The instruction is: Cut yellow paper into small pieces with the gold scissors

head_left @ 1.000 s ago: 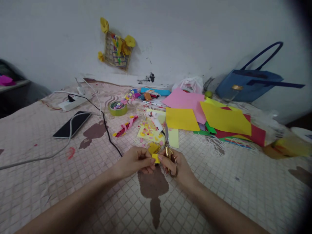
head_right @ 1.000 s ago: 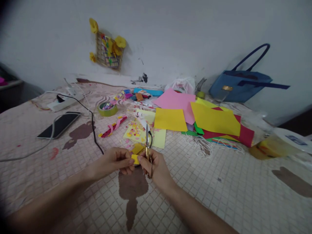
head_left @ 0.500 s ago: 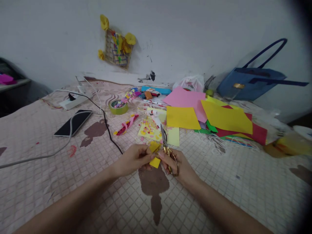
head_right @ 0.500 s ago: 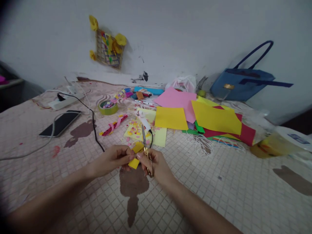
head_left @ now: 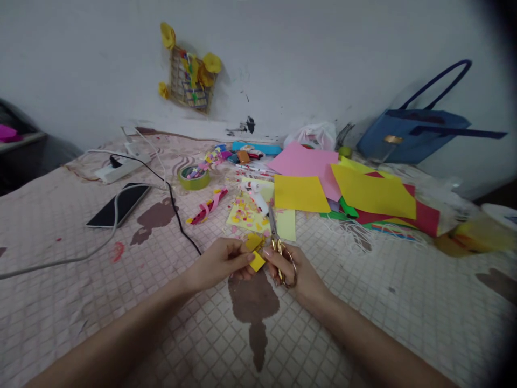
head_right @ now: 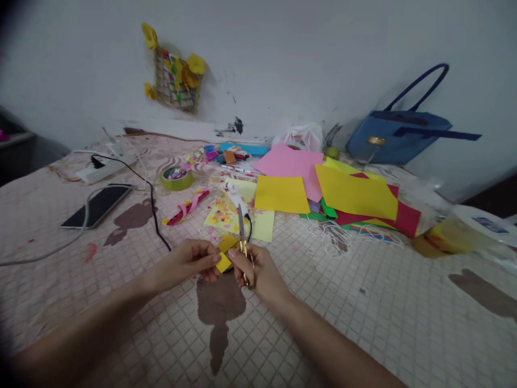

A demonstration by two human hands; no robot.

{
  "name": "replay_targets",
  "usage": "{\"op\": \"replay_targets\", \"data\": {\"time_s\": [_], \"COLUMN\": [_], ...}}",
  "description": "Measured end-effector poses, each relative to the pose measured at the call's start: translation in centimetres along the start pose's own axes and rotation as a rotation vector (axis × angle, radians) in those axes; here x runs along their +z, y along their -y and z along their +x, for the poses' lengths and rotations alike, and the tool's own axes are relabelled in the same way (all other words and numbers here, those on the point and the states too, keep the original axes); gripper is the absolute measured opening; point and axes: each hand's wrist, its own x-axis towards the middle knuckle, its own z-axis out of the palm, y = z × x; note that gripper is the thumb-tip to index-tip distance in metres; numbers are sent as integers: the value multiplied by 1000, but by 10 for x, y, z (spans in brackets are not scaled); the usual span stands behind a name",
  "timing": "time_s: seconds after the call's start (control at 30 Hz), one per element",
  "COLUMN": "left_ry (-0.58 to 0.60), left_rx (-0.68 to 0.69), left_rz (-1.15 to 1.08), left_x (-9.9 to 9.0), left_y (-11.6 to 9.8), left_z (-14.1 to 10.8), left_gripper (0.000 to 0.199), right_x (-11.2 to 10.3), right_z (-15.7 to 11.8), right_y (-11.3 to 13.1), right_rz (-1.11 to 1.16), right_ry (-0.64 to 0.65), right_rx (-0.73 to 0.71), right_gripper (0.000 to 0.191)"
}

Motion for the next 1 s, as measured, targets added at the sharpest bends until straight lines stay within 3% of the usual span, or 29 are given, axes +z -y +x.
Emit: {"op": "replay_targets", "data": {"time_s": [0.17,0.3,0.57,0.77,0.9,1.0], "left_ry": [16,-72,-64,4,-38,-20], "left_rx": [-35,23,-1,68,69,71], "left_rz": [42,4,47,127,74,72], "left_x": [0,2,5,8,6,3], "left_y": [1,0,3,8,6,4], "left_z": [1,2,2,2,2,1], "left_gripper": [28,29,25,20,17,17], "right_x": [-3,-2,0,-1,-2,-3], "right_z": [2,3,-1,1,2,2], "right_y": [-2,-8,-4,-6,-4,-1], "right_rz": [-25,-42,-39,-67,-94,-68], "right_ry": [86,41,58,84,18,42], "right_rx": [56,25,9,-42,-8,31], "right_gripper": [24,20,24,24,24,26]}}
